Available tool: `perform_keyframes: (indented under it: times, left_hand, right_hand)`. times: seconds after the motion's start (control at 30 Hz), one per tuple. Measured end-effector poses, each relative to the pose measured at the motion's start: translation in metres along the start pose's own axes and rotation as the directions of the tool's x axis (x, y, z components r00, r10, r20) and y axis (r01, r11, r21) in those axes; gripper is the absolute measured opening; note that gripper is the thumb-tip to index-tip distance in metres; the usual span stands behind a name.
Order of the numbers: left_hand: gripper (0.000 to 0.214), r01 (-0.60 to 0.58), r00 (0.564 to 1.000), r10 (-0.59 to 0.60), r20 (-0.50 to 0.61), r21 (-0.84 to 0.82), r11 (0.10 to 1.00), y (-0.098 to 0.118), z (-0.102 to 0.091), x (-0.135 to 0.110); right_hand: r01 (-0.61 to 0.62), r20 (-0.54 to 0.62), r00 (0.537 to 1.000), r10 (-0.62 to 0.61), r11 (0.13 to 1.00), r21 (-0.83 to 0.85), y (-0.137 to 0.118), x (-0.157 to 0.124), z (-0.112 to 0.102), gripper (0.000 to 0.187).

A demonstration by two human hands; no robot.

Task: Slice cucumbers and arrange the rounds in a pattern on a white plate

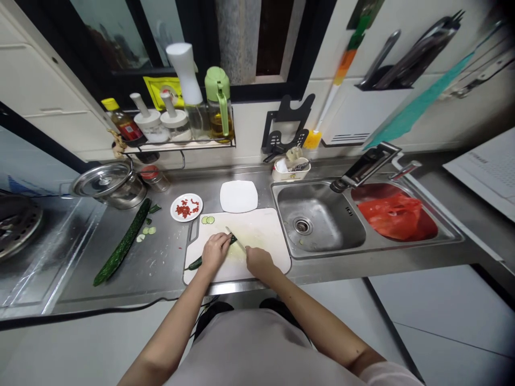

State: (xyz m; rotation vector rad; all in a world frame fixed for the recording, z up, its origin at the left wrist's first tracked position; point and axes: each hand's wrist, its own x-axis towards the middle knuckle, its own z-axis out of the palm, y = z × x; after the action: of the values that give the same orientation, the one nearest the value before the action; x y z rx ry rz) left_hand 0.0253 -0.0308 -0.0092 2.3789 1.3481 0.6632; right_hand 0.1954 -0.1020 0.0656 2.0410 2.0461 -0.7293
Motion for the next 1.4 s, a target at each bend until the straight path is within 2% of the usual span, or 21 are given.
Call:
perform_keyframes:
  times: [0.2, 1.1, 1.4]
  left_hand:
    - [0.023, -0.007, 1.0, 0.007, 0.0, -0.007, 1.0, -0.001, 0.001, 0.0]
    - [0.023, 0.009, 1.0, -0.009, 0.0, -0.016, 1.0, 0.001, -0.001, 0.0]
    - [0.024, 0.01, 1.0, -0.01, 0.002, -0.024, 1.0, 0.0, 0.0, 0.0]
  right_hand:
    - [-0.01, 0.052, 0.999, 0.012, 1.0, -0.03, 0.007, -0.01, 0.003, 0.03]
    - [-0.004, 0.002, 1.0, 0.004, 1.0, 0.02, 0.003, 0.008, 0.014, 0.03]
    - [-0.018, 0.023, 1.0, 0.018, 0.999, 0.028, 0.001, 0.008, 0.012, 0.029]
